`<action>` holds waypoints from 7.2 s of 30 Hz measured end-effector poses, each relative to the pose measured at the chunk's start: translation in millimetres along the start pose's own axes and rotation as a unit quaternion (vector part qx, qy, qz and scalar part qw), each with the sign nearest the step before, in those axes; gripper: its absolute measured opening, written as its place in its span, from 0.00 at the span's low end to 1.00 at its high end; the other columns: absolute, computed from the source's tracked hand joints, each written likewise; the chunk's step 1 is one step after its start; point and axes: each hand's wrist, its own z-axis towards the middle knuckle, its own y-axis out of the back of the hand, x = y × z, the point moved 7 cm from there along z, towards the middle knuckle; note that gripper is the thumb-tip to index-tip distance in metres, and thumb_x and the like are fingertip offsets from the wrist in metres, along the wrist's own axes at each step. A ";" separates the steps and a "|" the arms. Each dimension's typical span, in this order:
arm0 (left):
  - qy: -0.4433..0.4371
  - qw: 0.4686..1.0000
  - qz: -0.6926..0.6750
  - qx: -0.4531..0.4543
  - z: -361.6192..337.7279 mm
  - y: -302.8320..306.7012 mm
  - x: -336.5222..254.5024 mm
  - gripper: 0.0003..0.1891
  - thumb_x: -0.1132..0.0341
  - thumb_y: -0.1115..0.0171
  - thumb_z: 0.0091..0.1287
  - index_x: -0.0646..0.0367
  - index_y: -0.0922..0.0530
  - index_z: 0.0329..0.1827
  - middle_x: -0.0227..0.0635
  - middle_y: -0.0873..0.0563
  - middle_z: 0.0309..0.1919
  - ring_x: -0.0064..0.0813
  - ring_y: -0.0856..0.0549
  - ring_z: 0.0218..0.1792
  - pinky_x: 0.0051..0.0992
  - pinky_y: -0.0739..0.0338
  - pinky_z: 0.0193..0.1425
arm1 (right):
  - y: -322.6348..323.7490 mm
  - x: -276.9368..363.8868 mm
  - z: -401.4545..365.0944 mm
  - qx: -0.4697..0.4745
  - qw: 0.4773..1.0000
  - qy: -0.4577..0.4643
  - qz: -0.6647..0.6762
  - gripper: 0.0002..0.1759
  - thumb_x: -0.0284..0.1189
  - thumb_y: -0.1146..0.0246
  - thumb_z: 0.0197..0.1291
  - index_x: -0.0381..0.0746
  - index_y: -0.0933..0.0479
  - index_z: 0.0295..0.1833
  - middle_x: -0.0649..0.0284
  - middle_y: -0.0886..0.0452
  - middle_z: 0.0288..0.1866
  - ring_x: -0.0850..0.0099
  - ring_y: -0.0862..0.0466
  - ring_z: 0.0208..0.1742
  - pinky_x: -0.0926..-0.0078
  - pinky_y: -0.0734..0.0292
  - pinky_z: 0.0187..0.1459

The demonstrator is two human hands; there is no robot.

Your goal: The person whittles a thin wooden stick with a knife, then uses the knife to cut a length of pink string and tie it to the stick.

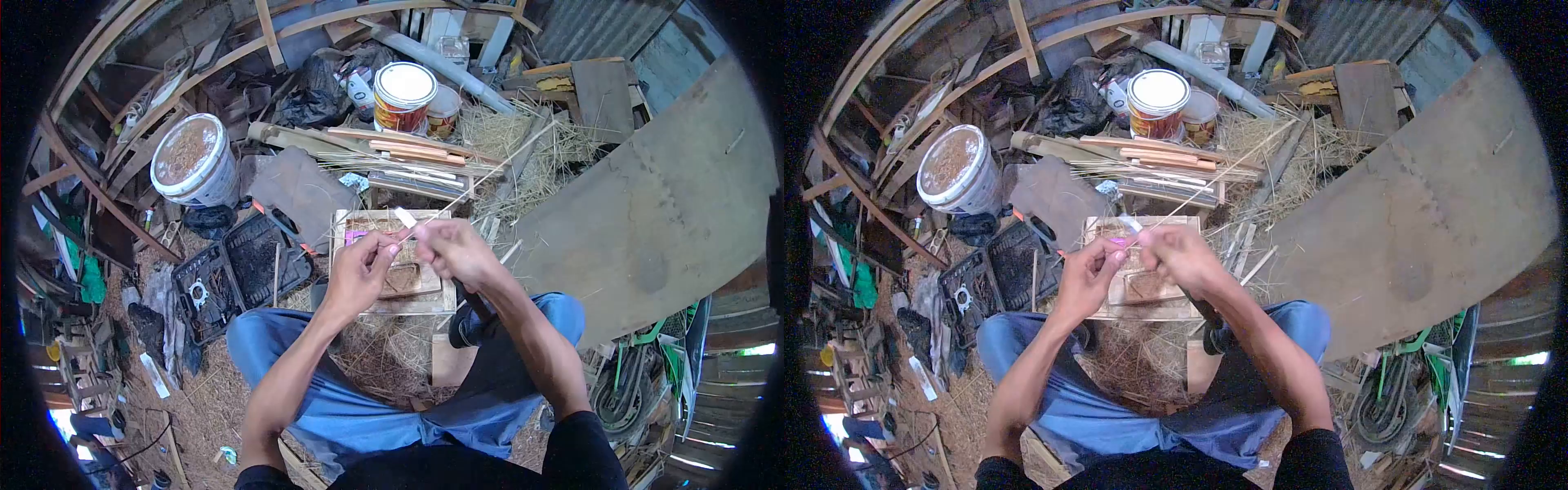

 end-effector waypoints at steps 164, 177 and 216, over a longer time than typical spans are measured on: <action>-0.190 0.921 0.326 -0.102 -41.4 76.6 -85.5 0.02 0.75 0.36 0.60 0.61 0.20 0.35 0.40 0.24 0.24 0.39 0.20 0.21 0.34 0.28 0.24 | 151.8 33.5 -43.1 -0.307 0.915 0.163 0.202 0.14 0.36 0.47 0.71 0.35 0.24 0.46 0.77 0.34 0.23 0.88 0.41 0.18 0.89 0.48 0.17; -0.229 0.904 0.336 -0.130 -36.7 20.2 -101.7 0.02 0.72 0.35 0.58 0.57 0.19 0.32 0.34 0.21 0.26 0.36 0.22 0.34 0.32 0.34 0.42 | -24.2 26.2 -37.5 0.006 0.987 0.111 0.118 0.19 0.39 0.45 0.71 0.37 0.27 0.59 0.74 0.33 0.23 0.89 0.42 0.18 0.89 0.51 0.18; -0.288 0.873 0.388 -0.063 -37.8 42.2 -80.4 0.06 0.74 0.33 0.54 0.57 0.22 0.32 0.33 0.23 0.28 0.35 0.22 0.36 0.39 0.35 0.51 | 75.1 19.7 -33.7 -0.113 0.985 0.077 0.102 0.19 0.39 0.42 0.68 0.31 0.25 0.46 0.74 0.34 0.22 0.88 0.42 0.16 0.89 0.51 0.16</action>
